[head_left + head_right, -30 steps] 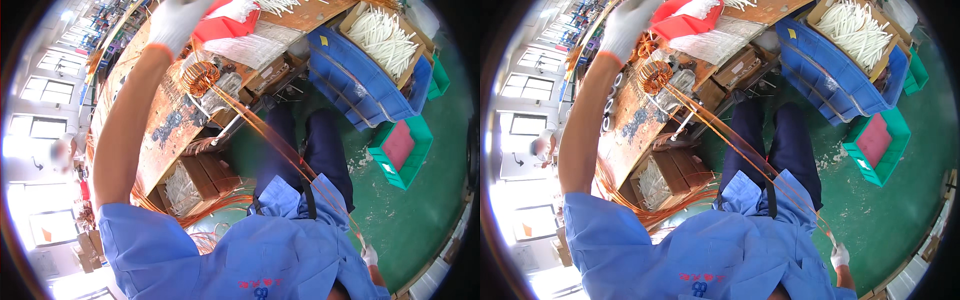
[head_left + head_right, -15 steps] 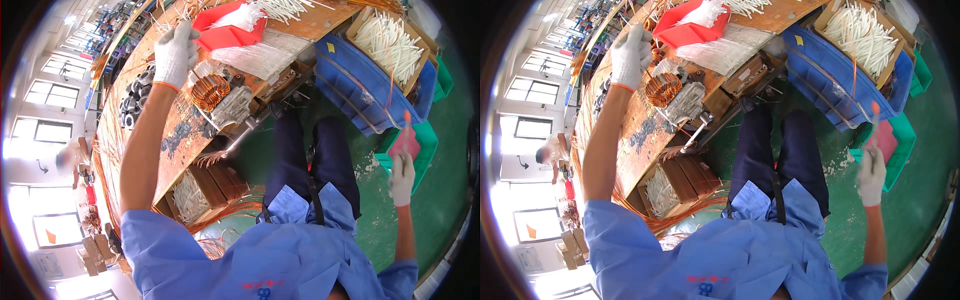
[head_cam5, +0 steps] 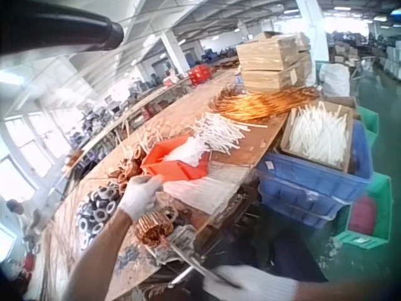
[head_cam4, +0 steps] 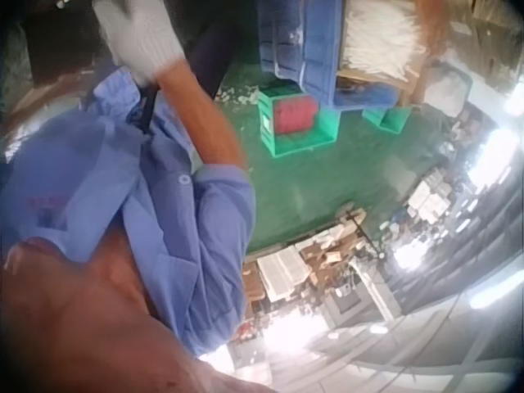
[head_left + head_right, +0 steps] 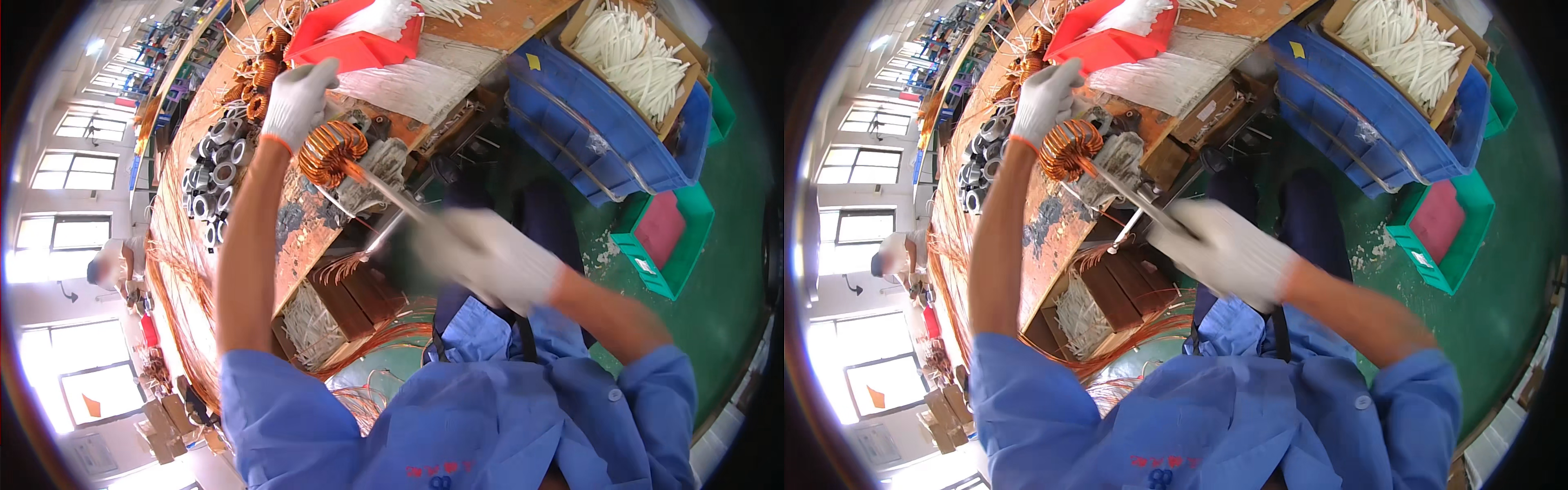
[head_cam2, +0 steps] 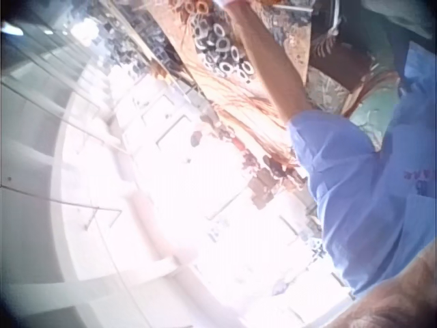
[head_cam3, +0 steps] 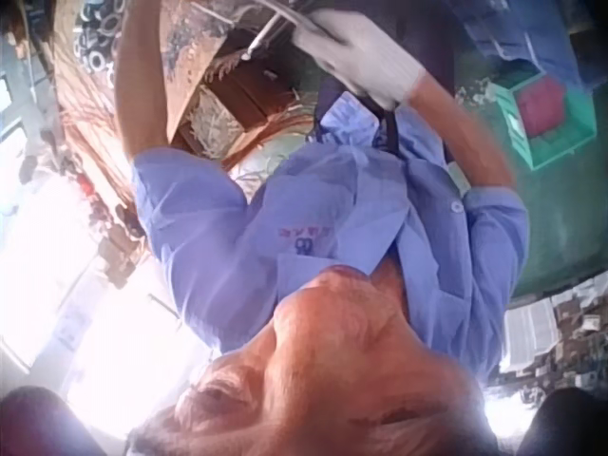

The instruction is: Winding copper wire around a motor or transformer core component at a workbench.

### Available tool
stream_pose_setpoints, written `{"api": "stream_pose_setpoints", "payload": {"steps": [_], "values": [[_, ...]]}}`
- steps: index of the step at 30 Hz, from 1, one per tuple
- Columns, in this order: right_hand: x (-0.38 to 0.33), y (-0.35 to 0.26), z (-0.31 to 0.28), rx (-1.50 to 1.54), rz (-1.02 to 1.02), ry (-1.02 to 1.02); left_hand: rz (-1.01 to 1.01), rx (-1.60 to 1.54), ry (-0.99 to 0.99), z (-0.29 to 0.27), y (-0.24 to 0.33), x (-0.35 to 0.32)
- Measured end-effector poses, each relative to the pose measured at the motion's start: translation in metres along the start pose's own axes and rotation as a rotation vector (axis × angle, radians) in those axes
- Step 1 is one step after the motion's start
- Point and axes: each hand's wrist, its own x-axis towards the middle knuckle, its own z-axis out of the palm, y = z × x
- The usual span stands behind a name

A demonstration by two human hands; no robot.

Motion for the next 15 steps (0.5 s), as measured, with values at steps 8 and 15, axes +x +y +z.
{"api": "stream_pose_setpoints", "payload": {"steps": [8, 15], "values": [[-0.348, 0.293, -0.046, -1.017, 0.450, 0.514, 0.641, 0.952, -0.201, 0.049, 0.060, -0.005], [-0.573, 0.437, -0.043, -0.993, 1.139, 0.470, 1.035, 1.086, 0.267, 0.024, 0.068, -0.100]]}}
